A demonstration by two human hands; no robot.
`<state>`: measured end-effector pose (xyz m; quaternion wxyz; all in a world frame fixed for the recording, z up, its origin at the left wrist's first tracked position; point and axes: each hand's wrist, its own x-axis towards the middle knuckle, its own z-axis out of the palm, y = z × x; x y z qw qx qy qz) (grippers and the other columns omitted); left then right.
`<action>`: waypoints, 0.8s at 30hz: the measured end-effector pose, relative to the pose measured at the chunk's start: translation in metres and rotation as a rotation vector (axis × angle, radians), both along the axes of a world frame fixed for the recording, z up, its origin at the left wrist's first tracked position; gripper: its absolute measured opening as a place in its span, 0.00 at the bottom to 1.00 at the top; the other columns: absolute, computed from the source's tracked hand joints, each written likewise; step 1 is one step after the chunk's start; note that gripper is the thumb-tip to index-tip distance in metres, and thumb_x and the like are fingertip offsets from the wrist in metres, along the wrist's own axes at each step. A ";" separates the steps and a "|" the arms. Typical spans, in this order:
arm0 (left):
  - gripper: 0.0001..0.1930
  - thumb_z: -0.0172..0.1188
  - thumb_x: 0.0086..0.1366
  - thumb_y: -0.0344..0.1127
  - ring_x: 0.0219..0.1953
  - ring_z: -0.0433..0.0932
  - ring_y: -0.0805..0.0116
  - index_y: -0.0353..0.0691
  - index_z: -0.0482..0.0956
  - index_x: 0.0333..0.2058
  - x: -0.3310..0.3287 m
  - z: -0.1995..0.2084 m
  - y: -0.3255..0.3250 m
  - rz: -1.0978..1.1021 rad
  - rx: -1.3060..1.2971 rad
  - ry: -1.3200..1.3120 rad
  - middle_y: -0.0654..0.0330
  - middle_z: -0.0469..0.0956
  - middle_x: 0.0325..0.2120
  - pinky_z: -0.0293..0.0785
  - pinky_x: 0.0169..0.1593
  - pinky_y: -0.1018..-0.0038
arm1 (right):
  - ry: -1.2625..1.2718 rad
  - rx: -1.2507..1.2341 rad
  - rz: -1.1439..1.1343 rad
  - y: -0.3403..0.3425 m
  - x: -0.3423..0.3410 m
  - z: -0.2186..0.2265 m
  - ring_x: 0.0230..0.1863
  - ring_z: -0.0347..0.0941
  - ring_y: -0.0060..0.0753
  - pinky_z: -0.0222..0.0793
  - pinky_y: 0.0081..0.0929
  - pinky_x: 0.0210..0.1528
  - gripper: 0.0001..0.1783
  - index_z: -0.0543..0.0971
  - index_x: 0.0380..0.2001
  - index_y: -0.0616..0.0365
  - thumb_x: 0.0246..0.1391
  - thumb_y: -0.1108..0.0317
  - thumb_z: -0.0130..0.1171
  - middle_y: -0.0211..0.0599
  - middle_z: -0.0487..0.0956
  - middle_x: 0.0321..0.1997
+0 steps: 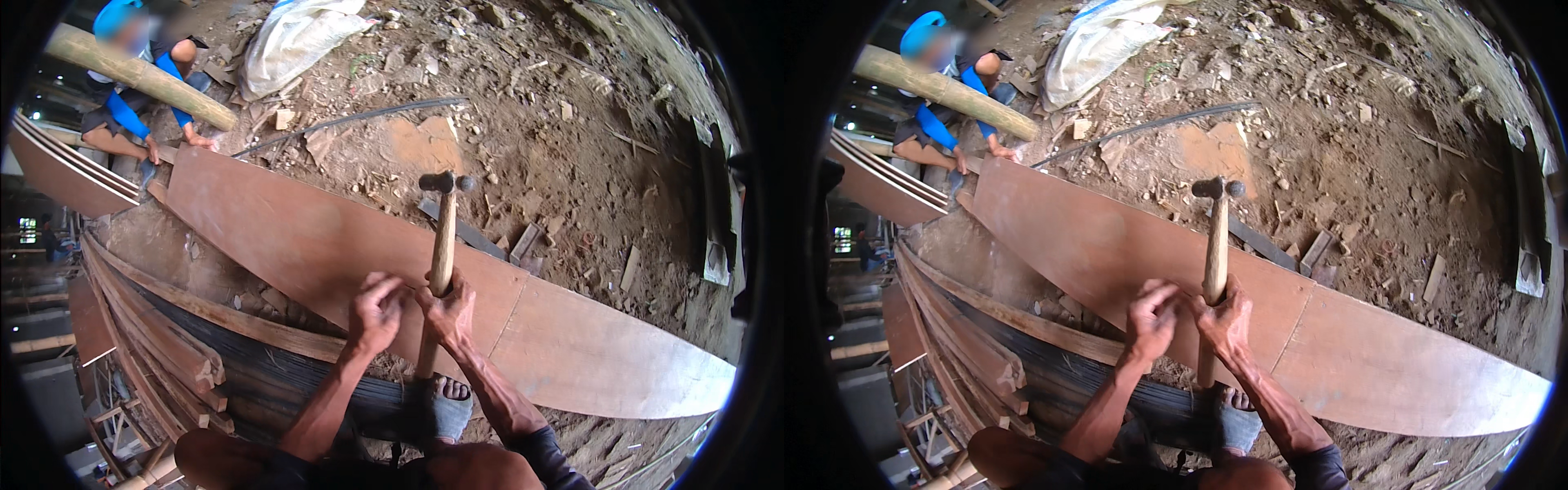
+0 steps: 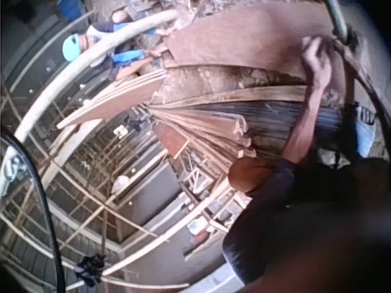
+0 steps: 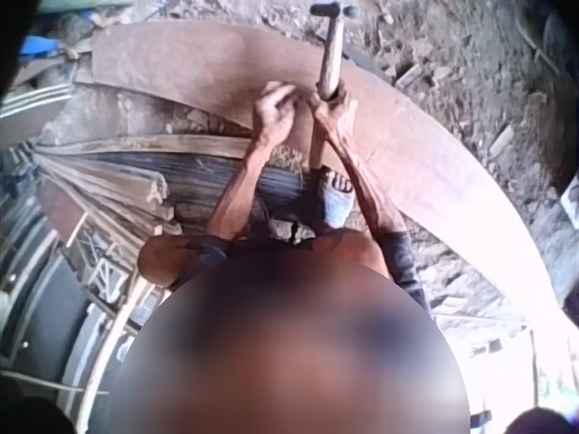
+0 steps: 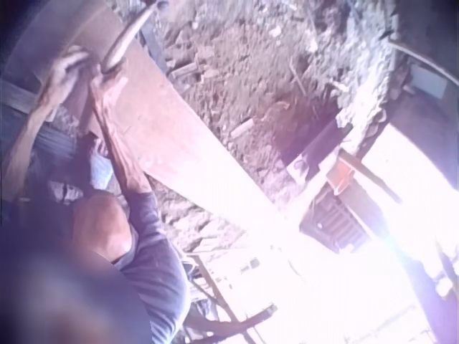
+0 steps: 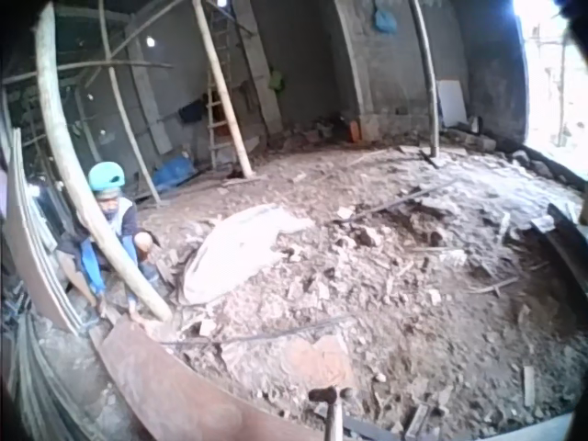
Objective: The person is assembling a wooden structure by hammering nails into wooden planks. They measure and align the planks, then secure them with nails using a hammer.
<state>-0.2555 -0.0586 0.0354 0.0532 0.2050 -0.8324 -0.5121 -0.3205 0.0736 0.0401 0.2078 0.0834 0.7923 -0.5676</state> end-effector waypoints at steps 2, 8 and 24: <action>0.12 0.59 0.53 0.19 0.40 0.80 0.56 0.38 0.82 0.36 -0.003 -0.001 0.001 -0.177 -0.309 0.116 0.55 0.79 0.37 0.78 0.40 0.67 | -0.046 -0.032 0.027 0.001 -0.002 -0.003 0.22 0.71 0.26 0.69 0.28 0.24 0.16 0.76 0.37 0.64 0.44 0.68 0.63 0.40 0.77 0.22; 0.12 0.56 0.55 0.20 0.37 0.79 0.49 0.37 0.79 0.39 -0.009 -0.007 -0.012 -0.382 -0.243 0.107 0.53 0.76 0.36 0.77 0.38 0.62 | -0.036 -0.064 0.013 0.000 -0.005 -0.013 0.30 0.76 0.31 0.74 0.29 0.35 0.16 0.78 0.38 0.67 0.43 0.71 0.61 0.41 0.80 0.28; 0.08 0.58 0.67 0.30 0.35 0.77 0.66 0.35 0.75 0.43 -0.088 -0.075 -0.103 0.453 -0.129 0.350 0.54 0.79 0.34 0.74 0.40 0.70 | 0.237 0.079 0.035 0.025 -0.048 -0.006 0.27 0.65 0.36 0.64 0.34 0.32 0.15 0.75 0.31 0.62 0.44 0.65 0.68 0.37 0.69 0.25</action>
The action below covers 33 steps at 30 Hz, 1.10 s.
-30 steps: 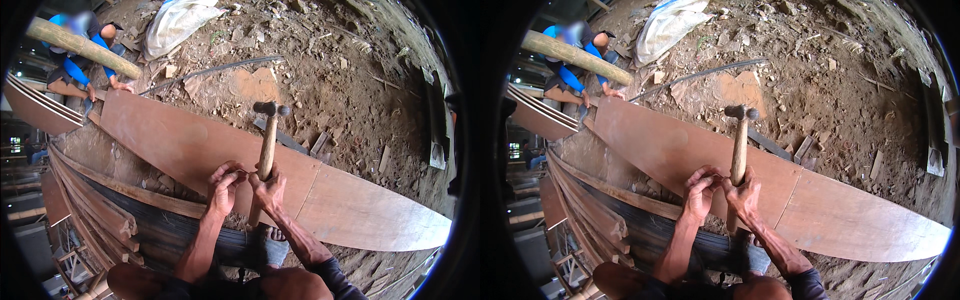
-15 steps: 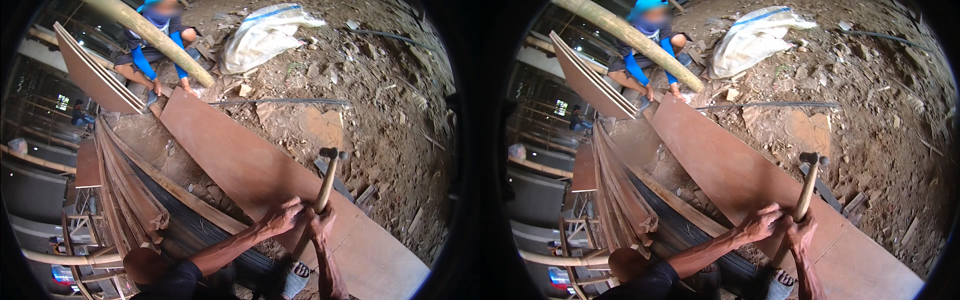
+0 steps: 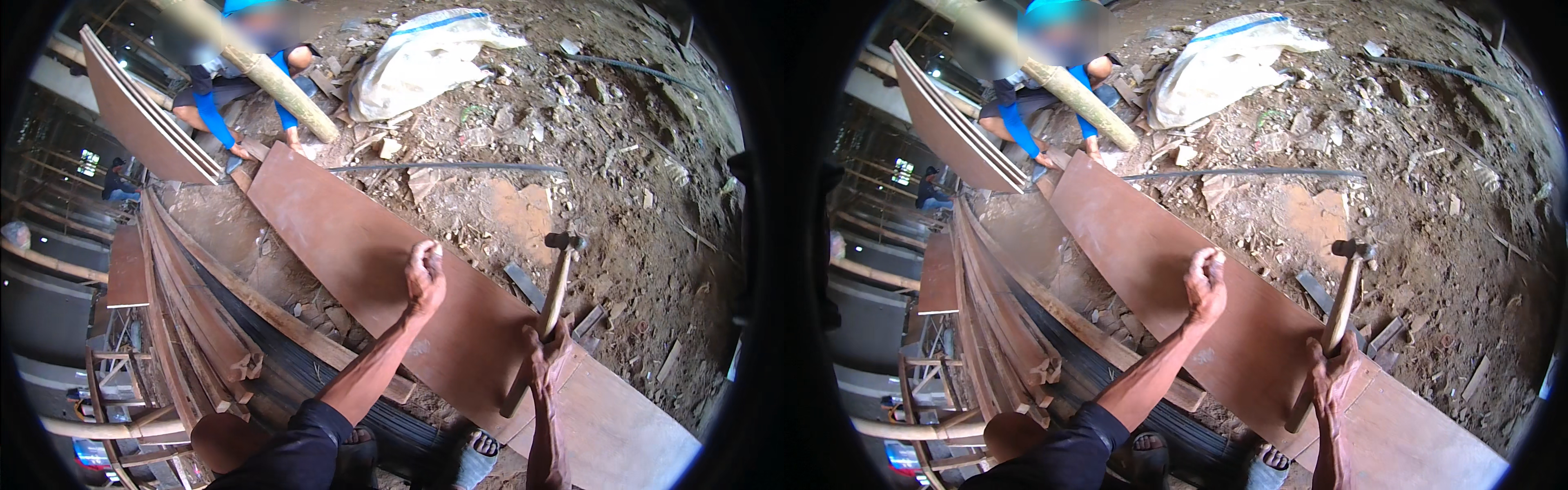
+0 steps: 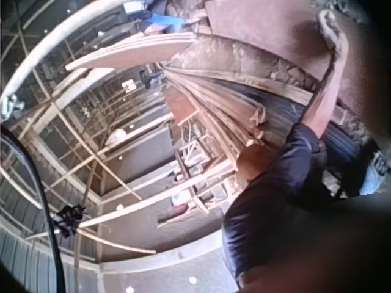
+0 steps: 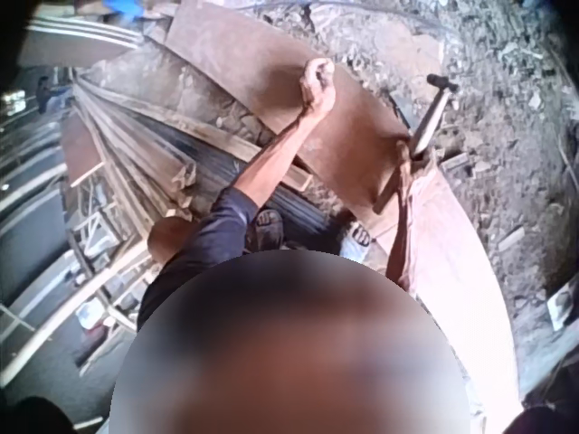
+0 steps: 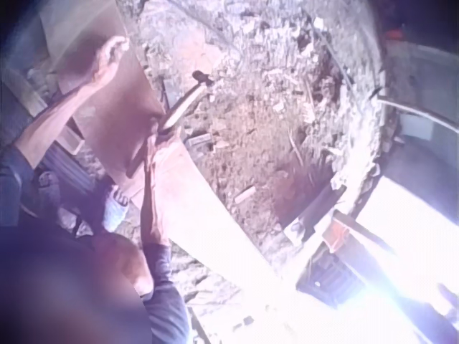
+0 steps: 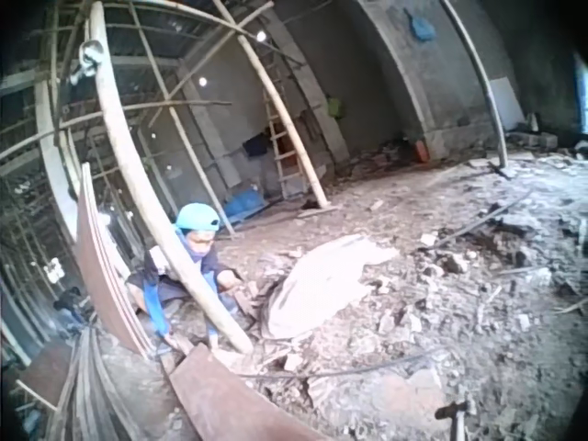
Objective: The person is assembling a wooden structure by hammering nails into wooden planks. They measure and align the planks, then secure them with nails using a hammer.
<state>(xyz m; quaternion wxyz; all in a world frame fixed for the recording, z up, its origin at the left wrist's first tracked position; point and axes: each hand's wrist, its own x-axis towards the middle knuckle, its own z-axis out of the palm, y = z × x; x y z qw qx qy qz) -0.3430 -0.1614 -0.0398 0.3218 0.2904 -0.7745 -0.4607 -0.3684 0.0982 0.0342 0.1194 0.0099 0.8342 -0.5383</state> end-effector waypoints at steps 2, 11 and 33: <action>0.09 0.57 0.69 0.32 0.36 0.77 0.68 0.33 0.75 0.44 -0.001 -0.005 -0.007 0.040 0.016 0.016 0.54 0.80 0.35 0.75 0.41 0.72 | -0.056 0.089 0.011 0.003 0.004 0.001 0.29 0.68 0.36 0.67 0.34 0.34 0.16 0.76 0.33 0.62 0.43 0.65 0.68 0.38 0.71 0.26; 0.11 0.57 0.69 0.33 0.35 0.78 0.72 0.28 0.77 0.42 -0.005 -0.007 -0.016 0.011 0.130 0.046 0.57 0.82 0.32 0.75 0.42 0.75 | -0.180 0.091 0.050 0.014 0.028 0.008 0.25 0.68 0.38 0.67 0.37 0.31 0.16 0.75 0.32 0.62 0.43 0.65 0.67 0.43 0.72 0.23; 0.06 0.53 0.71 0.35 0.22 0.72 0.76 0.44 0.78 0.35 0.011 0.038 0.015 -0.046 1.548 0.279 0.60 0.82 0.35 0.72 0.33 0.75 | -0.319 -0.117 0.143 -0.038 0.027 0.012 0.30 0.78 0.27 0.75 0.28 0.34 0.20 0.77 0.37 0.65 0.44 0.65 0.71 0.39 0.83 0.31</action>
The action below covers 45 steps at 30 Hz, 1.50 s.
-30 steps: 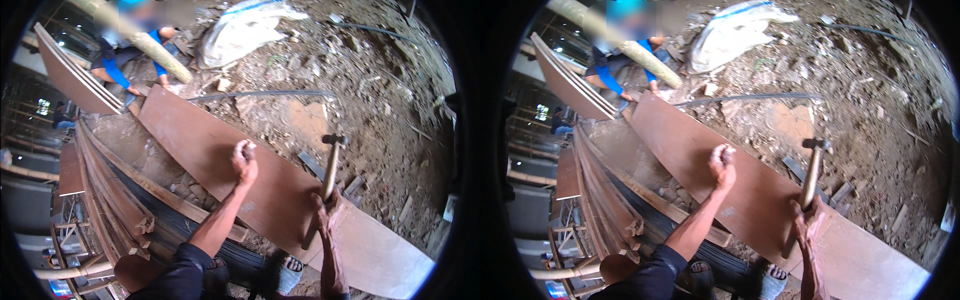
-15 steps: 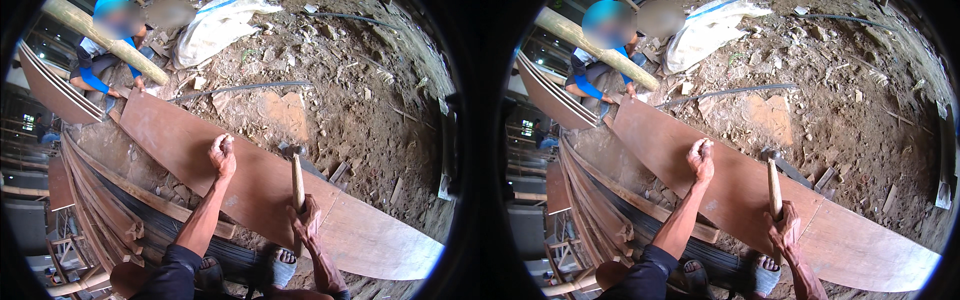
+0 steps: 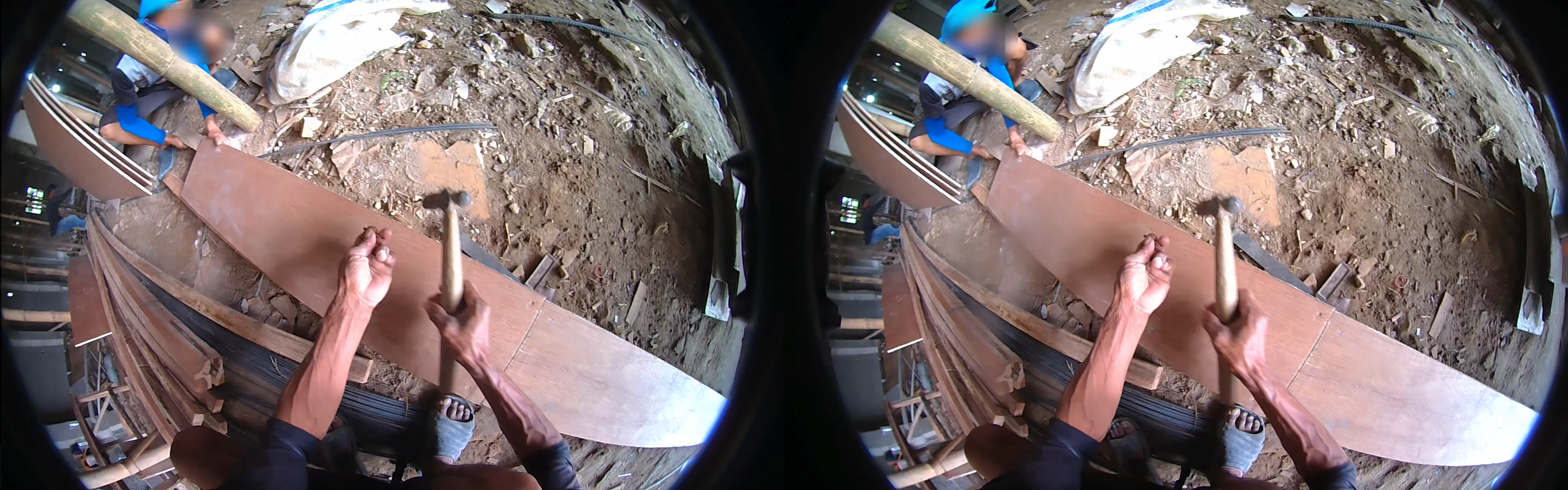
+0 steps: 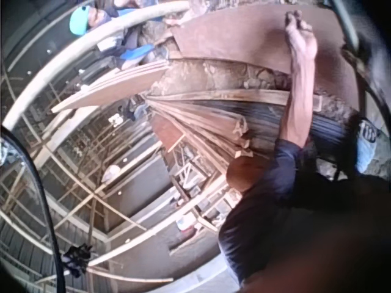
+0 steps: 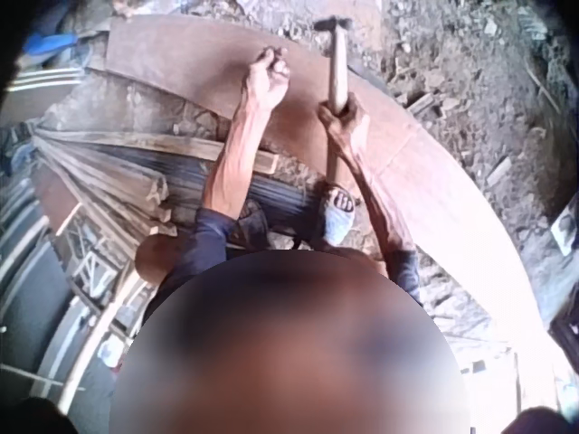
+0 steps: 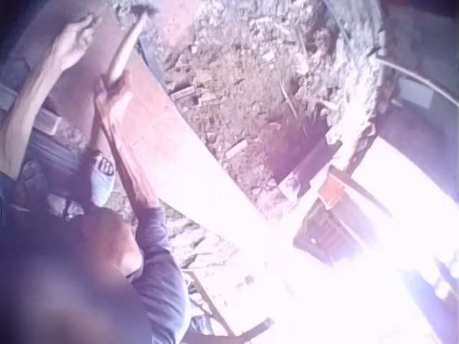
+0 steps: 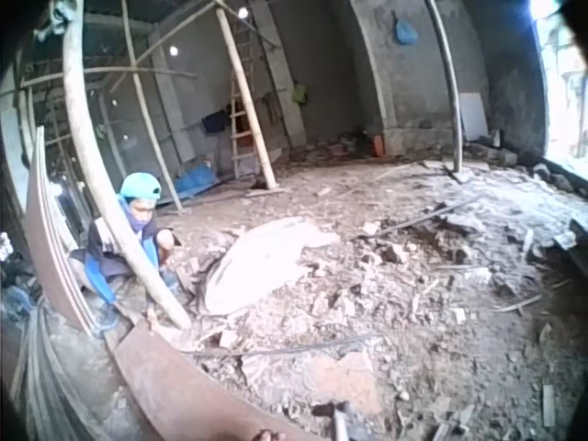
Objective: The person is assembling a wooden structure by hammering nails into wooden planks. They measure and align the planks, then secure them with nails using a hammer.
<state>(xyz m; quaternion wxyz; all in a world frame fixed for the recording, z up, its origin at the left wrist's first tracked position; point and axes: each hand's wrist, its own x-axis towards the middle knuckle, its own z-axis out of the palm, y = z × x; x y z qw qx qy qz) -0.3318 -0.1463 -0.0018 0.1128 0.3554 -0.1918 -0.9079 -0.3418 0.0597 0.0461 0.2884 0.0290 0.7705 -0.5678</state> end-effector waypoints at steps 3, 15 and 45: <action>0.05 0.53 0.71 0.36 0.21 0.69 0.78 0.45 0.77 0.37 0.005 0.005 0.034 -0.046 -0.079 -0.082 0.65 0.79 0.29 0.72 0.32 0.76 | 0.070 0.012 -0.021 -0.031 -0.004 -0.002 0.29 0.77 0.27 0.74 0.29 0.34 0.19 0.77 0.36 0.65 0.43 0.66 0.72 0.40 0.82 0.30; 0.05 0.58 0.69 0.36 0.33 0.76 0.73 0.47 0.76 0.42 0.026 0.025 0.034 0.013 -0.331 -0.172 0.64 0.78 0.32 0.73 0.43 0.71 | -0.040 -0.052 -0.067 -0.031 -0.003 0.000 0.27 0.76 0.27 0.73 0.28 0.31 0.17 0.76 0.35 0.64 0.43 0.70 0.70 0.37 0.80 0.26; 0.12 0.58 0.69 0.32 0.37 0.78 0.70 0.31 0.78 0.46 -0.016 -0.007 -0.035 0.020 -1.207 -0.365 0.57 0.80 0.34 0.75 0.44 0.72 | 0.325 0.133 0.042 -0.024 -0.032 -0.006 0.36 0.73 0.46 0.70 0.38 0.37 0.20 0.74 0.39 0.68 0.44 0.69 0.66 0.49 0.75 0.39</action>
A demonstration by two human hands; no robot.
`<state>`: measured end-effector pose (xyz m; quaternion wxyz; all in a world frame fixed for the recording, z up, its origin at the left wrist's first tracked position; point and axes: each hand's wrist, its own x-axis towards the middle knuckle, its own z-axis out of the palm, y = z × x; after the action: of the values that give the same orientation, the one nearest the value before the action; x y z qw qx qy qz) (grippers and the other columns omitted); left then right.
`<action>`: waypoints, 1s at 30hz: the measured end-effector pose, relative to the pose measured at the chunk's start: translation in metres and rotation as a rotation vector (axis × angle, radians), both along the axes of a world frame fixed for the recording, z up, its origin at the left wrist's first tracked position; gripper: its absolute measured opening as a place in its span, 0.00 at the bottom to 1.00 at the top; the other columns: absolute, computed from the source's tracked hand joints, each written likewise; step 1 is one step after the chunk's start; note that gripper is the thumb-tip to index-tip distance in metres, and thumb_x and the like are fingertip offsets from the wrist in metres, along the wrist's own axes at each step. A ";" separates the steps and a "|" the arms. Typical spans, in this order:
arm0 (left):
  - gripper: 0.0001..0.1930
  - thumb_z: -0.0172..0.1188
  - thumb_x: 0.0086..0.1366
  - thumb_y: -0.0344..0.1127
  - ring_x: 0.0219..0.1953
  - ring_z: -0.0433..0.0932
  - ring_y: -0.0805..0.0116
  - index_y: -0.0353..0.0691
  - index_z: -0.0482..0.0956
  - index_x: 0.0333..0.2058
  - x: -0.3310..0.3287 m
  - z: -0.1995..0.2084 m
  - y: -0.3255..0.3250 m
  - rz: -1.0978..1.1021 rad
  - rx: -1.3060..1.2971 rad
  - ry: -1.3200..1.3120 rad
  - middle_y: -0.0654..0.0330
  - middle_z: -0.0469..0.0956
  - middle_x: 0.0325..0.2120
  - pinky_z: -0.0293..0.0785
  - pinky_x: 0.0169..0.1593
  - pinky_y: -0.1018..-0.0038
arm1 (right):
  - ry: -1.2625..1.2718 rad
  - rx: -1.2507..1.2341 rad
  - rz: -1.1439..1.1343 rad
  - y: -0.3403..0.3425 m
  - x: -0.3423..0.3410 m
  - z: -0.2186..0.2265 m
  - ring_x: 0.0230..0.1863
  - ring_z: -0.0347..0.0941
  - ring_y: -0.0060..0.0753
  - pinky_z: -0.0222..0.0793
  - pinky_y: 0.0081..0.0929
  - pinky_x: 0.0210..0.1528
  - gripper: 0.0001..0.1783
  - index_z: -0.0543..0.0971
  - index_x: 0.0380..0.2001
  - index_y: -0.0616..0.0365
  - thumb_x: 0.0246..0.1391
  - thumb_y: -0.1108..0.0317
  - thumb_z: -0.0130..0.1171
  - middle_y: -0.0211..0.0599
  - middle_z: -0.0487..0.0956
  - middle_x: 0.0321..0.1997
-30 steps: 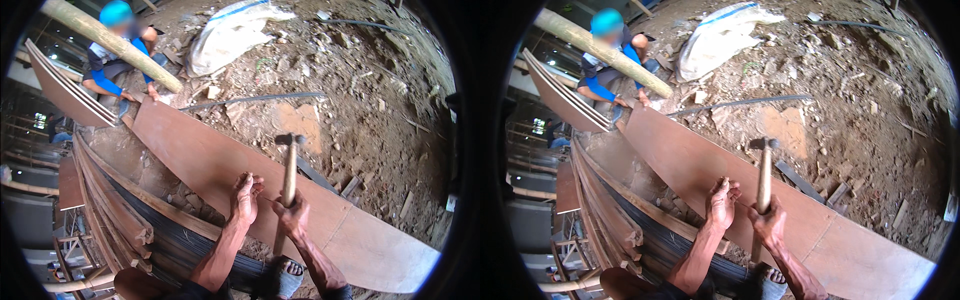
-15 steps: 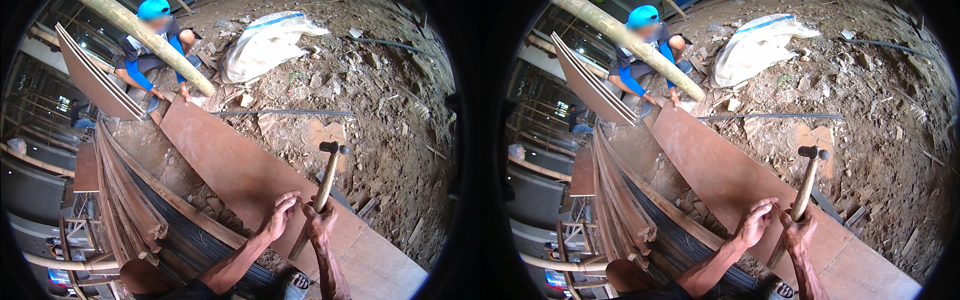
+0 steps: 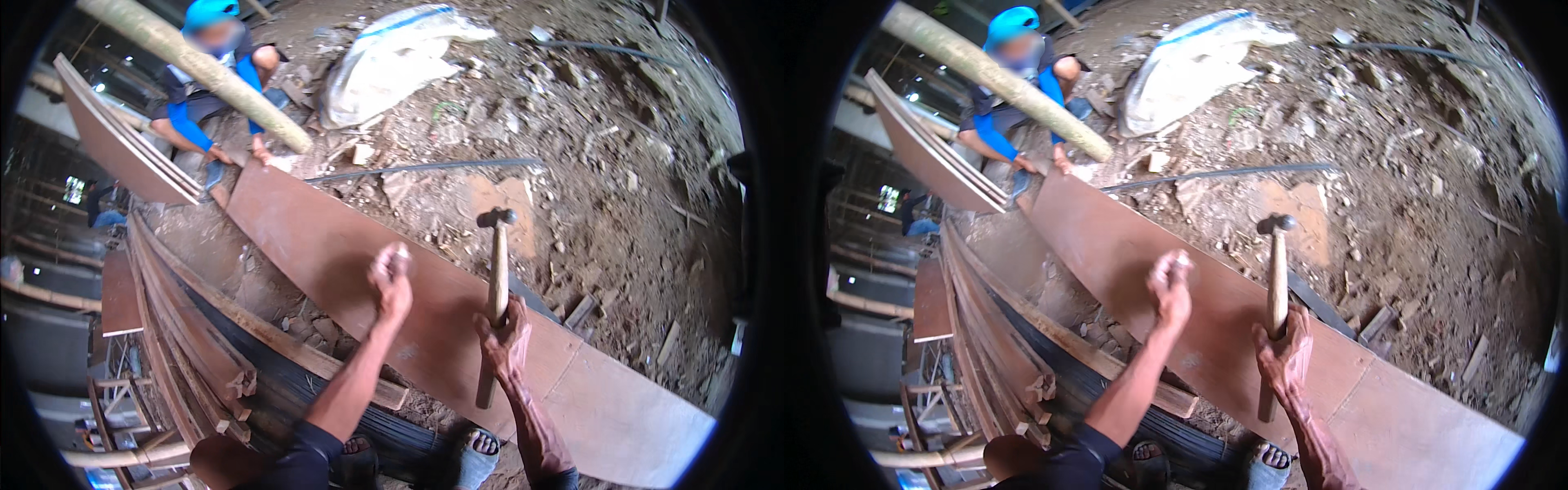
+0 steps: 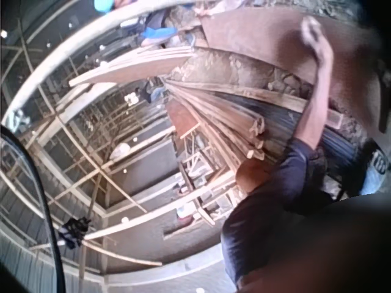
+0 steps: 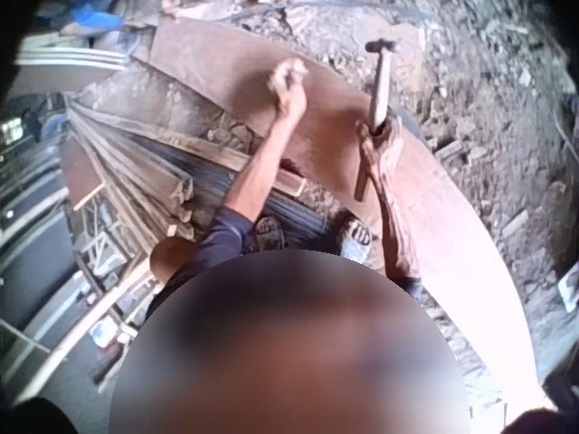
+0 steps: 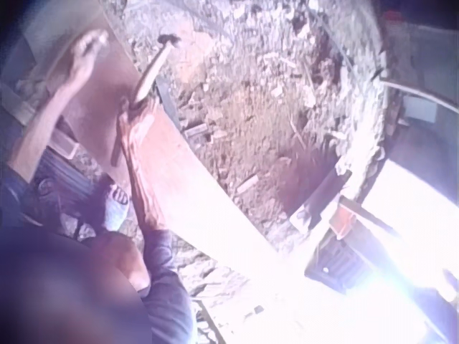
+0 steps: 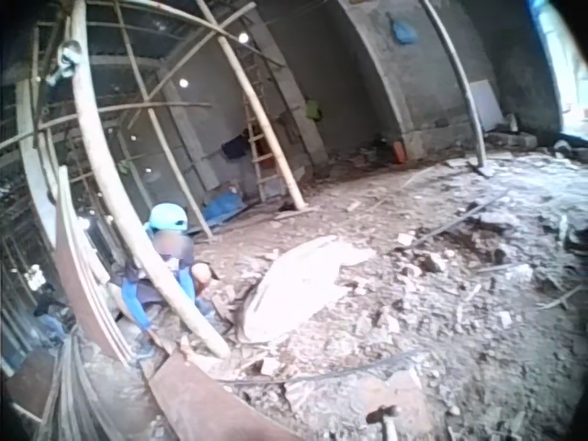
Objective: The person is assembling a wooden structure by hammering nails into wooden planks. They measure and align the planks, then secure them with nails using a hammer.
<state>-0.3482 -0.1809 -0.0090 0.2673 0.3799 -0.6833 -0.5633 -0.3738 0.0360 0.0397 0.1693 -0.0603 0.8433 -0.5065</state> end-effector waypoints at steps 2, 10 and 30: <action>0.11 0.56 0.69 0.33 0.42 0.77 0.61 0.32 0.77 0.45 -0.011 -0.010 -0.035 -0.129 -0.424 -0.121 0.51 0.78 0.41 0.74 0.46 0.67 | 0.125 -0.019 -0.022 0.008 -0.006 -0.002 0.37 0.73 0.49 0.70 0.41 0.39 0.19 0.74 0.40 0.67 0.45 0.68 0.66 0.49 0.74 0.40; 0.09 0.54 0.69 0.40 0.29 0.78 0.43 0.41 0.76 0.35 -0.032 -0.025 -0.072 -0.482 -1.026 -0.403 0.50 0.80 0.28 0.72 0.32 0.54 | 0.221 0.179 0.174 0.010 -0.026 -0.028 0.39 0.72 0.47 0.64 0.41 0.44 0.26 0.74 0.44 0.63 0.47 0.57 0.68 0.46 0.77 0.33; 0.09 0.58 0.65 0.31 0.24 0.75 0.51 0.36 0.75 0.26 -0.018 -0.027 -0.081 -0.581 -0.811 -0.173 0.51 0.75 0.23 0.71 0.28 0.61 | 0.337 0.297 0.225 0.008 -0.015 -0.045 0.34 0.72 0.46 0.63 0.40 0.44 0.24 0.76 0.41 0.61 0.45 0.56 0.68 0.43 0.75 0.30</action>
<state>-0.3658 -0.2623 -0.0357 0.1679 0.0848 -0.9442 -0.2704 -0.3893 0.0442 -0.0054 0.0888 -0.2120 0.9127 -0.3379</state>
